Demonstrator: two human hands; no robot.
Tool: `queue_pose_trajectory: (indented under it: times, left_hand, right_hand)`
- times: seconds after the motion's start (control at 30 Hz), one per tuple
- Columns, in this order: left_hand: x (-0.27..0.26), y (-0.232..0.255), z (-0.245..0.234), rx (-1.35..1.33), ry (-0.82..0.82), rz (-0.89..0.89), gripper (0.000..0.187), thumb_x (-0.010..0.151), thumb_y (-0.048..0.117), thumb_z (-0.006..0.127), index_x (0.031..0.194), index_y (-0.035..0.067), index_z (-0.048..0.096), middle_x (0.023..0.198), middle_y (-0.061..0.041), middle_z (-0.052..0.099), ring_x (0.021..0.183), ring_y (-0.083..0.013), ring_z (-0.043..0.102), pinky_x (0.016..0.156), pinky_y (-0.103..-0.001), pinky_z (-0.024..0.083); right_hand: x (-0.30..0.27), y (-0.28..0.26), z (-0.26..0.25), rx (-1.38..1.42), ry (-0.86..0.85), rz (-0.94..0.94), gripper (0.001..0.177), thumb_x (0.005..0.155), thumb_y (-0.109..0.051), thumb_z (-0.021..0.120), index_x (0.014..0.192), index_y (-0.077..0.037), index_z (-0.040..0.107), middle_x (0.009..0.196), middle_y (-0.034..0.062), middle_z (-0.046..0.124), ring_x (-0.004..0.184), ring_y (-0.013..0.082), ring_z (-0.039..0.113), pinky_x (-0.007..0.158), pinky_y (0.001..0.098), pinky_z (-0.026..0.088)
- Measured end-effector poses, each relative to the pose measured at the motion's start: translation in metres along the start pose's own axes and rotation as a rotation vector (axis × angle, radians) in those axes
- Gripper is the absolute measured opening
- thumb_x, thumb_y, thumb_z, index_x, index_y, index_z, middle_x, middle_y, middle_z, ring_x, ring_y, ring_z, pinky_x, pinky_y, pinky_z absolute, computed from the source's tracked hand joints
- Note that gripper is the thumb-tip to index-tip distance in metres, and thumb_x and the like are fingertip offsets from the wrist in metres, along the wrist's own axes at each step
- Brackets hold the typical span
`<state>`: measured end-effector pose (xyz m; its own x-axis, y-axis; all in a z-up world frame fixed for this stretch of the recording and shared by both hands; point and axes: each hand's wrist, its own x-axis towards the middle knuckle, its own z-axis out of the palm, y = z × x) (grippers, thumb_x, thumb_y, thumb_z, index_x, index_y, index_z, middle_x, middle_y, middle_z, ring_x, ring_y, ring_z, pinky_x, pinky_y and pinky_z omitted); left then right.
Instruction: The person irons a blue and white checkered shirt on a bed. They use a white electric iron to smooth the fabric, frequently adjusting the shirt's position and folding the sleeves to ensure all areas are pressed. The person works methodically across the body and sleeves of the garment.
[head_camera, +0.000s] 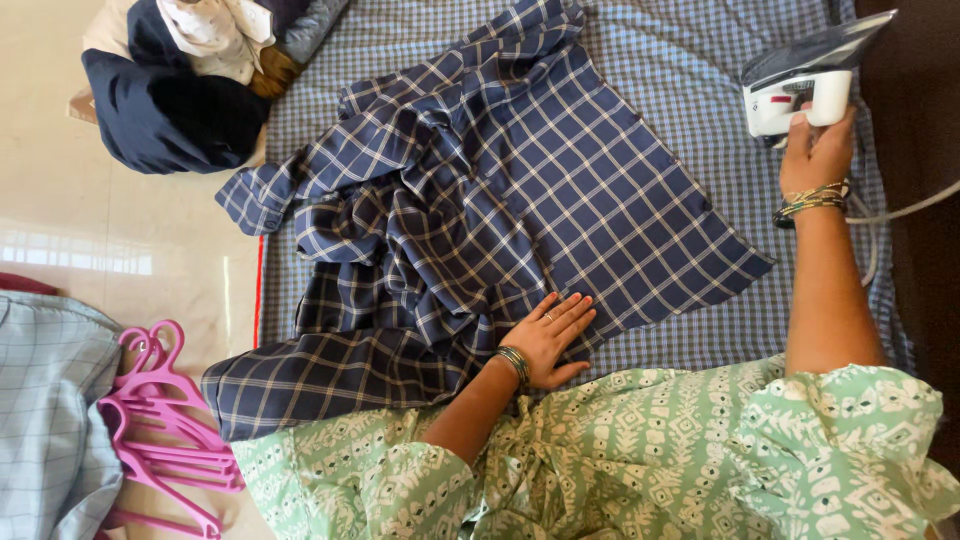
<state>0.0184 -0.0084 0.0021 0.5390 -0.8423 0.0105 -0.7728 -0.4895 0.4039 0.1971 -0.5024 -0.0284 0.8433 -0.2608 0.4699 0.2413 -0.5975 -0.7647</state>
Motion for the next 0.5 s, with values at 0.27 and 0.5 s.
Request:
queue_pose_trajectory:
  times: [0.27, 0.5]
  left_hand:
    - [-0.003, 0.002, -0.006, -0.040, 0.052, 0.006, 0.087, 0.097, 0.062, 0.049, 0.160, 0.004, 0.033, 0.170, -0.013, 0.027, 0.160, -0.0262, 0.021, 0.131, -0.047, 0.010]
    - [-0.001, -0.001, 0.003, 0.005, 0.032, 0.016, 0.087, 0.097, 0.062, 0.047, 0.160, 0.004, 0.030, 0.170, -0.014, 0.025, 0.159, -0.0274, 0.019, 0.130, -0.048, 0.008]
  right_hand:
    - [0.004, -0.001, -0.003, 0.070, 0.064, 0.102, 0.026, 0.119, -0.005, 0.060, 0.140, 0.005, 0.047, 0.126, 0.0140, 0.068, 0.108, 0.0176, 0.070, 0.093, 0.0314, 0.059]
    - [-0.026, 0.004, 0.001, 0.401, 0.114, 0.136, 0.028, 0.118, -0.002, 0.057, 0.141, 0.004, 0.042, 0.134, 0.0132, 0.063, 0.108, 0.0136, 0.061, 0.090, 0.0267, 0.055]
